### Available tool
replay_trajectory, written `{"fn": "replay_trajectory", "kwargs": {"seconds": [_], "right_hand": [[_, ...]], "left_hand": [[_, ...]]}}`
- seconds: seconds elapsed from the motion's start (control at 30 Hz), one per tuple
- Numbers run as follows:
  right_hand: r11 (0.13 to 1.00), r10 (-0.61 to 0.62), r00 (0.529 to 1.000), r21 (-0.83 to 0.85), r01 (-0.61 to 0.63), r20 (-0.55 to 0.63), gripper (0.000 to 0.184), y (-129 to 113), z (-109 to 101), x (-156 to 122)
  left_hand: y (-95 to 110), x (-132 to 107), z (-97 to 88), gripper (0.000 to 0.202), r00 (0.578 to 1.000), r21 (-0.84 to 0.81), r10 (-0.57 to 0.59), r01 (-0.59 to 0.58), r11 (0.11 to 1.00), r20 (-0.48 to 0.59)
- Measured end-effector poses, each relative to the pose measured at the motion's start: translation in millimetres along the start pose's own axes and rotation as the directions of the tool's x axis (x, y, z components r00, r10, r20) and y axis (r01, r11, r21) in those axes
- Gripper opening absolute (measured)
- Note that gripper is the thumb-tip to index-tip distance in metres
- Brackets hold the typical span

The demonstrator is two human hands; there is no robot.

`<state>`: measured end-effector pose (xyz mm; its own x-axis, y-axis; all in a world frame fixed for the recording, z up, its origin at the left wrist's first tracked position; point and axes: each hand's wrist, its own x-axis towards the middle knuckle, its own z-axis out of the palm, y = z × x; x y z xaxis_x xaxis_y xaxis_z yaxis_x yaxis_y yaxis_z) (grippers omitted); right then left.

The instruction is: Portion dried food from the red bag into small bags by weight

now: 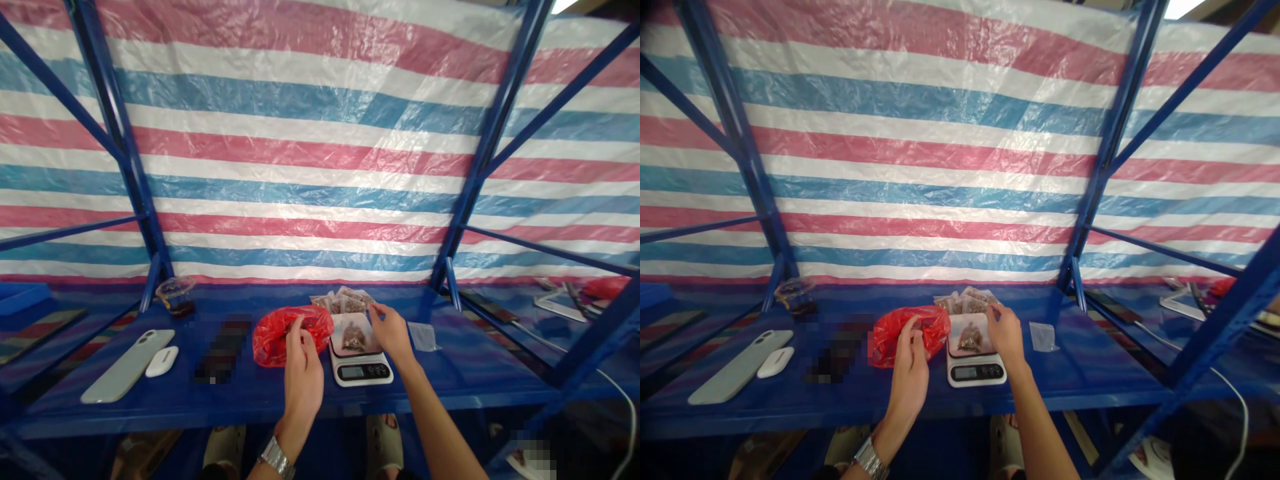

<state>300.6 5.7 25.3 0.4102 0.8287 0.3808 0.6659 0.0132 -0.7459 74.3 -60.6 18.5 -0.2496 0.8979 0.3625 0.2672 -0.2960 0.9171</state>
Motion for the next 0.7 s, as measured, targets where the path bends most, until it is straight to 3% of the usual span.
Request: {"fn": "replay_trajectory", "kwargs": {"seconds": [0.23, 0.7], "right_hand": [[1.0, -0.007, 0.999, -0.024, 0.006, -0.036, 0.04, 6.5, -13.4, 2.1], [0.998, 0.041, 0.999, -0.04, -0.042, -0.017, 0.04, 9.3, -12.5, -1.3]], "left_hand": [[-7.0, 1.7, 0.2, 0.037, 0.999, -0.035, 0.038, -0.039, 0.999, -0.013], [-10.2, 10.6, -6.0, 0.033, 0.999, -0.129, 0.006, -0.011, 0.992, -0.035]]}}
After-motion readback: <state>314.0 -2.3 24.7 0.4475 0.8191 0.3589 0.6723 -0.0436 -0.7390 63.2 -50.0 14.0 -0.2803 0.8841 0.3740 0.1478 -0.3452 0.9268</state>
